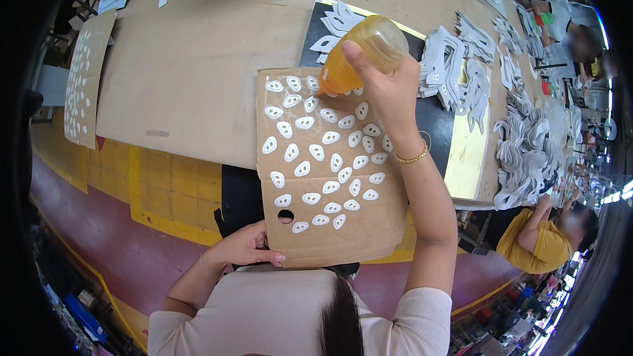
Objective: The person arranges small white cutouts on a cardboard sheet, then uses a squeeze bottle to apply glue over each cutout. The person handles the cutouts one at a time and systematically covers them with glue.
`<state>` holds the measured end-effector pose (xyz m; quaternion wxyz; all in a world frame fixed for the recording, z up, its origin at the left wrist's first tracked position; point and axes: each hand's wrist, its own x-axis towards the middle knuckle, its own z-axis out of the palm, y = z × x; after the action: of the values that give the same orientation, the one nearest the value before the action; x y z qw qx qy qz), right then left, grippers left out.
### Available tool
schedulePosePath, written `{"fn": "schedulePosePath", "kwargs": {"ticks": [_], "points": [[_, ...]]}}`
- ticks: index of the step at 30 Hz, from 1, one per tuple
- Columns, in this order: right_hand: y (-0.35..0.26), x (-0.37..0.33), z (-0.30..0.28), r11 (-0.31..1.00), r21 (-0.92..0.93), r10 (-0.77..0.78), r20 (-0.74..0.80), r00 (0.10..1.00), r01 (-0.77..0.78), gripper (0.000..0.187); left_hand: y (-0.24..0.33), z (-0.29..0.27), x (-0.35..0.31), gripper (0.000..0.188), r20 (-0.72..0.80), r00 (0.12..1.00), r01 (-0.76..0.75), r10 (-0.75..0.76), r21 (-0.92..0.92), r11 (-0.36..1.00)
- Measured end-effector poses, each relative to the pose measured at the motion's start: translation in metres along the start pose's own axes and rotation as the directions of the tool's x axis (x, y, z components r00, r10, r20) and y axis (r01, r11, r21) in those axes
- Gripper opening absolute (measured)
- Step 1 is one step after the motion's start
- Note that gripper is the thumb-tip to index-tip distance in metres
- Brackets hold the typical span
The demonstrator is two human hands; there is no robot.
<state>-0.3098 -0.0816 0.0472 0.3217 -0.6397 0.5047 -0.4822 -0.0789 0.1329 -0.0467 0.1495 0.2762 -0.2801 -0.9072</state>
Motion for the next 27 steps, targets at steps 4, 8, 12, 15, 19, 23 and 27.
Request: {"fn": "schedulePosePath", "kwargs": {"ticks": [4,8,12,15,19,23,27], "points": [[-0.004,0.001,0.006,0.999,-0.038,0.037,0.041,0.998,-0.036,0.035,0.000,-0.001,0.000,0.067,0.011,1.000,-0.008,0.008,0.023,1.000],[-0.010,0.002,0.012,0.992,-0.123,-0.030,0.097,0.995,0.042,0.037,0.001,0.000,-0.001,0.066,0.010,1.000,-0.005,0.005,0.001,1.000],[-0.020,-0.002,0.017,0.970,-0.199,-0.109,0.154,0.982,0.139,0.037,0.001,0.000,-0.001,0.067,0.012,1.000,-0.011,0.011,-0.002,1.000],[-0.024,-0.005,0.016,0.942,-0.236,-0.194,0.196,0.961,0.238,0.036,-0.001,0.000,0.000,0.067,0.013,1.000,-0.017,0.017,0.006,1.000],[-0.028,-0.006,0.013,0.871,-0.316,-0.312,0.233,0.921,0.375,0.034,0.002,0.000,-0.001,0.068,0.008,1.000,0.018,-0.018,-0.009,1.000],[-0.026,-0.008,0.010,0.894,-0.288,-0.299,0.186,0.936,0.343,0.032,-0.002,0.000,-0.001,0.068,0.009,0.999,-0.047,0.048,-0.016,0.999],[-0.019,-0.010,0.007,0.915,-0.267,-0.276,0.130,0.952,0.302,0.031,0.001,0.001,-0.001,0.068,0.008,1.000,-0.025,0.026,-0.014,1.000]]}}
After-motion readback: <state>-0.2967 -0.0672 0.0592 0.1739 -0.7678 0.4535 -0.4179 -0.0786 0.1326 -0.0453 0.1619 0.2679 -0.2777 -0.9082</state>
